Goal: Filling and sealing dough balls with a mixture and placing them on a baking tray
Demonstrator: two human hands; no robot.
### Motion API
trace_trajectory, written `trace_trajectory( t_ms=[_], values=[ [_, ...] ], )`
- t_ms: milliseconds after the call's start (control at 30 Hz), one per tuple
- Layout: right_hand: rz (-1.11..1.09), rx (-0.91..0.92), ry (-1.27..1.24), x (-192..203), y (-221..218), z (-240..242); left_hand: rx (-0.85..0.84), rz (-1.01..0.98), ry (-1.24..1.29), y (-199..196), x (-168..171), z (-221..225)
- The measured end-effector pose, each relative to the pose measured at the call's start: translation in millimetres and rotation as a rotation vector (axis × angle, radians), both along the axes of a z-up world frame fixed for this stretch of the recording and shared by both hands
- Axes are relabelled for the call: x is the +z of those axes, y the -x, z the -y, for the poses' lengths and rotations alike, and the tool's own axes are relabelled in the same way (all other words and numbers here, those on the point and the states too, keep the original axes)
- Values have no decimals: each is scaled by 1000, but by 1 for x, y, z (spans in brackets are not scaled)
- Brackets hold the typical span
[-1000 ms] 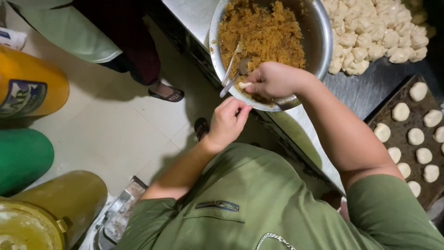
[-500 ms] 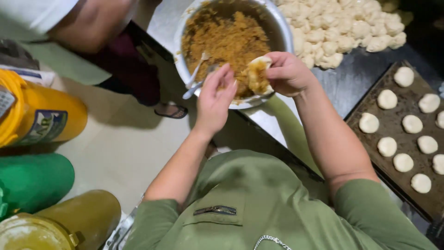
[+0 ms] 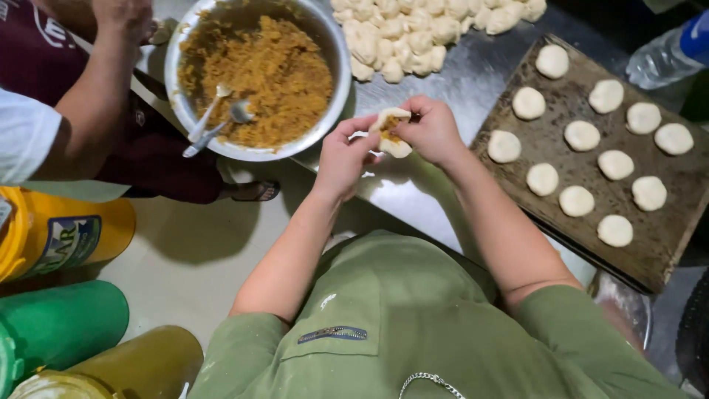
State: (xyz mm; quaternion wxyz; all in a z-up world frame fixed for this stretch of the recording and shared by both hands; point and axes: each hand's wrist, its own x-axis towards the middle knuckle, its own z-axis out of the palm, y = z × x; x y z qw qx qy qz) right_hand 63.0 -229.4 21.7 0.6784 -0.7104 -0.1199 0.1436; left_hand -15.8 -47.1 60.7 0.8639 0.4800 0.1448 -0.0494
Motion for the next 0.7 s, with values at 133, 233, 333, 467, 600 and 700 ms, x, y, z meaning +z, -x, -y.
trace_trajectory(
  t_ms=[133,233,333,467,600,700],
  values=[
    [141,-23,413,19,29,16,87,155,-466,5,-31,18],
    [78,204,319,40,62,34,126,126,-564,8,-45,20],
    [182,318,246,16,91,45,51,64,-655,38,17,34],
    [505,264,394,-3,98,49,-252,-160,-663,34,-39,25],
    [458,157,313,-39,96,61,-334,-91,-738,48,-49,18],
    [423,13,337,-50,100,65,-400,233,-835,57,-50,21]
  ],
)
